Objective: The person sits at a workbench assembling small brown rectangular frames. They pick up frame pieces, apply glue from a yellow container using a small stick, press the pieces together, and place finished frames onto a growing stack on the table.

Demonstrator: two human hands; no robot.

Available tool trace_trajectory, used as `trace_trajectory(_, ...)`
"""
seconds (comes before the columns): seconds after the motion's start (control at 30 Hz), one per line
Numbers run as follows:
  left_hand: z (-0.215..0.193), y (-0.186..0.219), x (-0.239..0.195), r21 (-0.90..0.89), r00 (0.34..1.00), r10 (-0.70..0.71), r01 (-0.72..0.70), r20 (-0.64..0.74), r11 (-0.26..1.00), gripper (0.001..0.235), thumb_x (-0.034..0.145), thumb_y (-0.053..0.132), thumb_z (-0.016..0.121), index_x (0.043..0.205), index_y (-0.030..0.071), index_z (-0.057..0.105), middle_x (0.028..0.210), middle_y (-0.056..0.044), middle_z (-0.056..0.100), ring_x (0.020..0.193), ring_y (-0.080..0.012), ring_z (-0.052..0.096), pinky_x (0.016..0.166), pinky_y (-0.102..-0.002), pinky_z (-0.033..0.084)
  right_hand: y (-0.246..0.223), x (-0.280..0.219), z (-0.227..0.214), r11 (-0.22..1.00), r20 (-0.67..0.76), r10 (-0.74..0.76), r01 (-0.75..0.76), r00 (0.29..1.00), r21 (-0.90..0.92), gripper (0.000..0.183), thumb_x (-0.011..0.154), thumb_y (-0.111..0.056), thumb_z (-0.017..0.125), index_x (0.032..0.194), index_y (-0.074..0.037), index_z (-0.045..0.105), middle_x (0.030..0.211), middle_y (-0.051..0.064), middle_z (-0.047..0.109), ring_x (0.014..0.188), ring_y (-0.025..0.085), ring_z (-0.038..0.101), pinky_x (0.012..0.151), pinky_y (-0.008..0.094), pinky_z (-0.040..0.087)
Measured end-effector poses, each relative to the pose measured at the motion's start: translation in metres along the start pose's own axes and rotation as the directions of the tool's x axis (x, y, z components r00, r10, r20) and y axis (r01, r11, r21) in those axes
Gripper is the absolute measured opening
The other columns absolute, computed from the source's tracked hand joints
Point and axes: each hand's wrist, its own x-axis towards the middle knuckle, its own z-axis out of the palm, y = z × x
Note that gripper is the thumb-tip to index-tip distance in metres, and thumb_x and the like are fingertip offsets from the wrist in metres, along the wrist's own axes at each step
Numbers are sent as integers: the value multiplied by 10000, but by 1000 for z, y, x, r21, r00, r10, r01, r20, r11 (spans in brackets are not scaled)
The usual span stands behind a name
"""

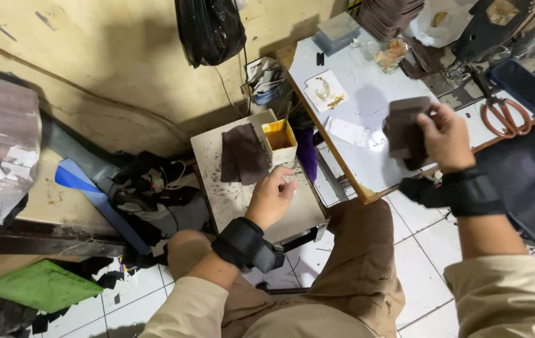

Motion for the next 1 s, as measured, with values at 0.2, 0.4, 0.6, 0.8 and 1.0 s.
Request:
trace_trajectory(0.2, -7, -21, 7, -3, 996, -46, 46, -71, 999, 260, 994, 288, 597, 1116, 76, 683, 801, -100, 771, 675, -224, 700, 636, -394, 510, 7, -5, -1, 806, -16, -183, 141, 983, -575, 443, 1069, -157, 670, 1428, 85, 579, 1259, 264, 620, 1033, 334, 552, 931, 451, 482)
trace_trajectory(0.4, -10, -42, 10, 83, 973, 167, -156, -158, 984, 217, 1003, 268, 616, 984, 87, 735, 608, -80, 718, 722, -288, 759, 682, -416, 593, -64, -80, 86, 860, 31, -417, 405, 908, -309, 571, 886, -223, 855, 1381, -42, 635, 1027, 154, 624, 863, 359, 623, 795, 449, 537)
trace_trajectory(0.6, -32, -51, -13, 47, 969, 148, -142, -197, 989, 384, 1076, 327, 489, 911, 90, 742, 656, -51, 749, 785, -261, 768, 763, -408, 603, -91, -128, 181, 846, 76, -520, 526, 851, -88, 631, 782, -281, 904, 1300, -29, 646, 1213, 149, 673, 970, 337, 642, 872, 463, 532)
trace_trajectory(0.8, -44, -65, -48, -7, 992, 70, -71, -109, 997, 540, 1110, 417, 381, 863, 82, 725, 686, -60, 757, 824, -237, 772, 853, -412, 588, -104, -155, 219, 846, 81, -528, 532, 846, -43, 633, 788, -270, 910, 1303, -31, 630, 1189, 134, 650, 930, 317, 623, 786, 408, 549)
trace_trajectory(1.0, -43, -70, -60, -18, 994, 92, -91, 51, 996, 596, 1098, 444, 426, 801, 22, 724, 745, -157, 757, 873, -412, 741, 856, -492, 563, -99, -160, 245, 845, 94, -519, 526, 850, -97, 614, 778, -256, 906, 1281, -29, 635, 1173, 128, 652, 918, 307, 616, 763, 416, 533)
